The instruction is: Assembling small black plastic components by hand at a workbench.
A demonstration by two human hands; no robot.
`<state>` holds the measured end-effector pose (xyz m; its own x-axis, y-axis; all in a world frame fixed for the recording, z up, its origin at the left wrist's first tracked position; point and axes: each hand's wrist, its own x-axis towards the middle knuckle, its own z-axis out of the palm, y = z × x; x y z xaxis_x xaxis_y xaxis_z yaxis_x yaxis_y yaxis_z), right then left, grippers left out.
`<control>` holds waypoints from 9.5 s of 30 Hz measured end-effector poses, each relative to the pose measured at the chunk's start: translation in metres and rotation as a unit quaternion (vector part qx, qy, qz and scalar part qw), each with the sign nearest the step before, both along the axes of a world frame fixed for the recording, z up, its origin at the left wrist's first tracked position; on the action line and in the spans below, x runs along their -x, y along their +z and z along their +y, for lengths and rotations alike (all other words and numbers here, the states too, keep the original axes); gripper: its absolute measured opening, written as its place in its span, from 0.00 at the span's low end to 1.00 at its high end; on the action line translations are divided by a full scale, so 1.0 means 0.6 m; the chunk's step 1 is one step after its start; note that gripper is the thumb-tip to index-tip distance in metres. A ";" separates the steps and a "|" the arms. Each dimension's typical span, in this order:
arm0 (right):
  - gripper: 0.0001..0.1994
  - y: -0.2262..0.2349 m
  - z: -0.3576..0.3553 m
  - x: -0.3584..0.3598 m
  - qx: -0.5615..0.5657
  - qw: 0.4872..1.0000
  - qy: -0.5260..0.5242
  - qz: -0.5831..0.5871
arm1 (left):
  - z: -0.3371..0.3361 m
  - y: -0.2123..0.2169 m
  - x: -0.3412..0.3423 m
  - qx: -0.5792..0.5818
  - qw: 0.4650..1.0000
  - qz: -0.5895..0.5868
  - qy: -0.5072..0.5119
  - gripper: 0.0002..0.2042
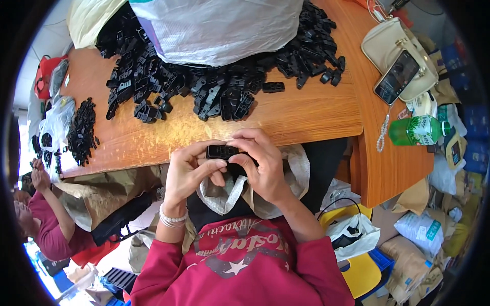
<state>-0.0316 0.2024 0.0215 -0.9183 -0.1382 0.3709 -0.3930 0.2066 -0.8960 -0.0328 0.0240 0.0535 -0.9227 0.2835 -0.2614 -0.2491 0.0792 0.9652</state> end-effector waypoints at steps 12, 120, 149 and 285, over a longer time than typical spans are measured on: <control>0.15 0.011 0.002 -0.019 0.076 0.990 0.033 -0.116 | -0.007 -0.022 -0.019 0.134 0.948 0.284 -0.058 0.19; 0.16 -0.029 0.010 0.090 -0.298 0.929 -0.156 0.156 | -0.013 -0.082 -0.003 -0.179 0.980 -0.021 0.085 0.16; 0.12 -0.011 -0.027 0.000 -0.079 0.996 0.018 0.030 | -0.025 -0.078 -0.025 0.131 0.947 0.292 0.027 0.18; 0.06 -0.005 -0.011 0.042 -0.158 0.986 -0.049 0.006 | -0.262 -0.086 0.117 0.643 0.638 0.383 0.181 0.17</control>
<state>-0.0571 0.1958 0.0186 -0.9289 -0.1600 0.3340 -0.3674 0.5123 -0.7763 -0.1032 -0.1332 0.0018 -0.8633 0.0203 0.5042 0.0292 0.9995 0.0099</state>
